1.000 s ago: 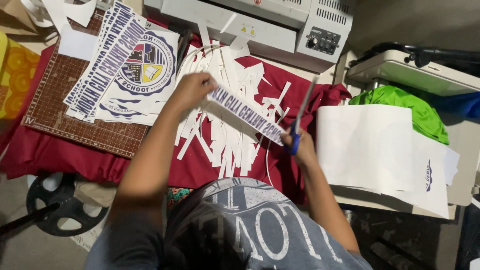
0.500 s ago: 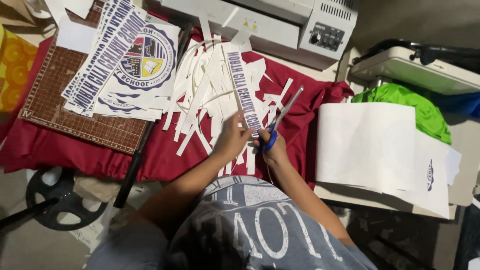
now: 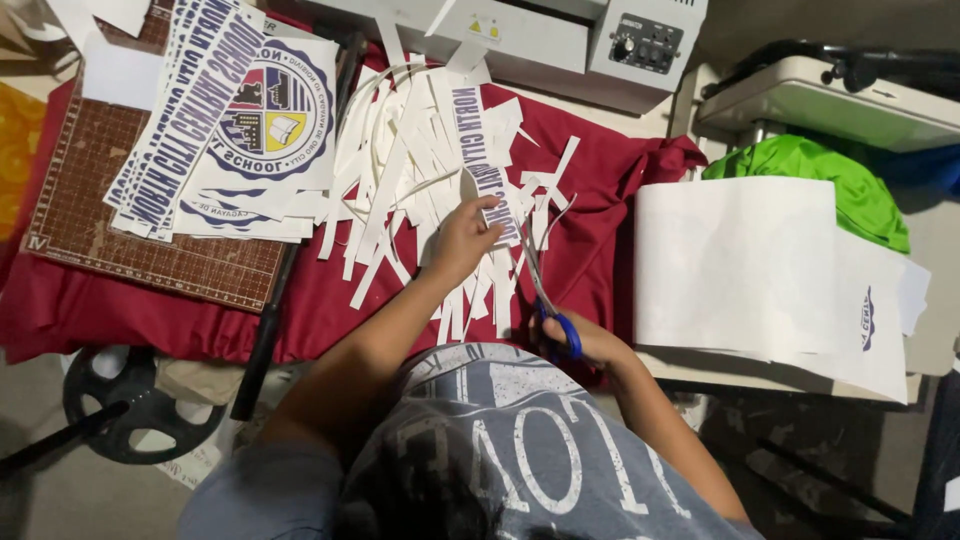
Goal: The person uses scissors to cut out printed text and circular logos from white sheets. They handle the sheets and cutouts with both hands, separating the designs from the backing material and placing the finished pieces on a red cloth surface.
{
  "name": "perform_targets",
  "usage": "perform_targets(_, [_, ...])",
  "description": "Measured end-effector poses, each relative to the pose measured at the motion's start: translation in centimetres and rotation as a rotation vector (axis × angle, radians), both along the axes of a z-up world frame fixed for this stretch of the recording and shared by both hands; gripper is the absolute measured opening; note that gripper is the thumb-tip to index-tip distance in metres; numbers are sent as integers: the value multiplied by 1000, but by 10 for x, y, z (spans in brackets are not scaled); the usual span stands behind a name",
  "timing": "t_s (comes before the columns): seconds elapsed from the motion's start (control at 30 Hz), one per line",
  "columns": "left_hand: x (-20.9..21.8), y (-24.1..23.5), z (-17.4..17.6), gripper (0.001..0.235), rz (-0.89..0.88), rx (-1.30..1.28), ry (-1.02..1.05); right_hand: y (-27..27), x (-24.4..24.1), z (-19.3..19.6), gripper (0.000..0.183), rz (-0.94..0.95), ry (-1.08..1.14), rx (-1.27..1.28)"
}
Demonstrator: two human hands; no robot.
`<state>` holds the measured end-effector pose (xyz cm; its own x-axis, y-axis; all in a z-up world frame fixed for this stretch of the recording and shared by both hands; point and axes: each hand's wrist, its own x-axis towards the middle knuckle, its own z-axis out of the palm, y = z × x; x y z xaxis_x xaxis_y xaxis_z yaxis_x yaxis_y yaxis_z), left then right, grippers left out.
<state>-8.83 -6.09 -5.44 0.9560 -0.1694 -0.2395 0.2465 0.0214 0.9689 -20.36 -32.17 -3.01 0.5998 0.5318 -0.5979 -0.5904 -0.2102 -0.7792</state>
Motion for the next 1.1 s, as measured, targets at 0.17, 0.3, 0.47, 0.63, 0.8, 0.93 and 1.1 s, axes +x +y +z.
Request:
perform_targets(0.17, [-5, 4, 54, 43, -67, 199, 22, -2, -8, -11, 75, 27, -19, 36])
perform_targets(0.3, [-13, 1, 49, 44, -91, 240, -38, 10, -3, 0, 75, -60, 65, 92])
perform_targets(0.47, [-15, 2, 66, 45, -88, 345, -62, 8, -4, -2, 75, -89, 85, 111])
perform_targets(0.63, [-14, 0, 69, 43, -92, 406, -86, 6, -5, 1, 76, -88, 90, 107])
perform_targets(0.8, [-14, -4, 66, 44, -106, 351, -28, 5, -6, 1, 76, -104, 123, 114])
perform_targets(0.93, [-12, -6, 68, 44, -96, 325, -42, 8, -4, 7, 75, -121, 134, 114])
perform_targets(1.1, [-12, -11, 41, 44, -95, 270, -37, 8, -6, 5, 74, -128, 150, 160])
